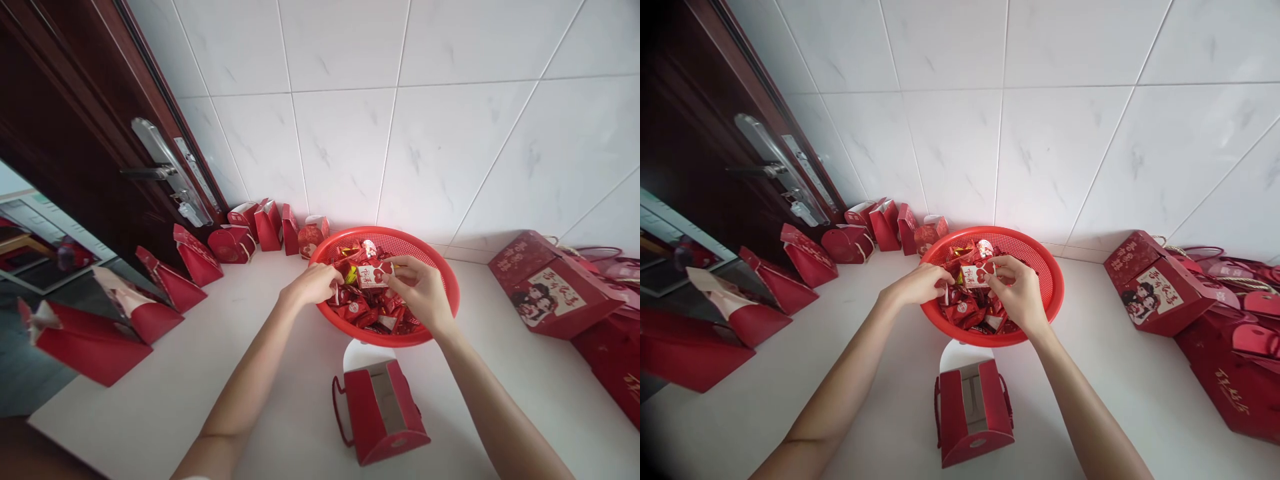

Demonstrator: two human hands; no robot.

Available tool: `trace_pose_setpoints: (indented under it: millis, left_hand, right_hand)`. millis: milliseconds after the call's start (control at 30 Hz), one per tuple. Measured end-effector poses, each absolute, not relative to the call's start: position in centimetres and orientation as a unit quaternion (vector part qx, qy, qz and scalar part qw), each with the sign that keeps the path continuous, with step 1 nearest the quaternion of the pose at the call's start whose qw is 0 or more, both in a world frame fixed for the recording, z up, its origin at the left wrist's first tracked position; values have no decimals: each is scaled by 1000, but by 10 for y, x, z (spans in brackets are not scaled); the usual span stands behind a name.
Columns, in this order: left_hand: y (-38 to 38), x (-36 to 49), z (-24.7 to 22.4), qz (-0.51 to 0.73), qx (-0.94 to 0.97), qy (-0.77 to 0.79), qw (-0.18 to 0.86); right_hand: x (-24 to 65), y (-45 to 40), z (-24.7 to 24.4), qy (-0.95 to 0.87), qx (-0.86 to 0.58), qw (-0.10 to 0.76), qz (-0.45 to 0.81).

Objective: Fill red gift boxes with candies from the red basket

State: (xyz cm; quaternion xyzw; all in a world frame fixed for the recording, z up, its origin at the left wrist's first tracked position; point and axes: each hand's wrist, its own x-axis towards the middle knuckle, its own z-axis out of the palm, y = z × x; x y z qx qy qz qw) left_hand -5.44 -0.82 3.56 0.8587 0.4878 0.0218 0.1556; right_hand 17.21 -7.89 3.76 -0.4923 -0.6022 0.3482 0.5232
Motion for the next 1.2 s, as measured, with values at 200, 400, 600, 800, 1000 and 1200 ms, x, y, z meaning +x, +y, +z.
trace_pose_setpoints:
  millis: [200, 400, 600, 800, 1000, 1200]
  left_hand:
    - [-9, -48, 36, 4, 855, 505, 121]
    - [-12, -39, 43, -16, 852, 510, 114]
    - [-10, -43, 42, 73, 840, 489, 224]
    - [-8, -30, 28, 249, 808, 367, 389]
    - [-5, -26, 28, 313, 791, 354, 390]
    - [-2, -52, 40, 262, 788, 453, 324]
  right_hand:
    - [173, -79, 40, -582, -488, 531, 376]
    - [174, -80, 42, -563, -477, 535, 412]
    - [176, -79, 43, -553, -476, 541, 418]
    - [182, -74, 42, -537, -487, 558, 405]
    - [187, -73, 41, -539, -486, 572, 382]
    - [185, -72, 38, -547, -494, 551, 391]
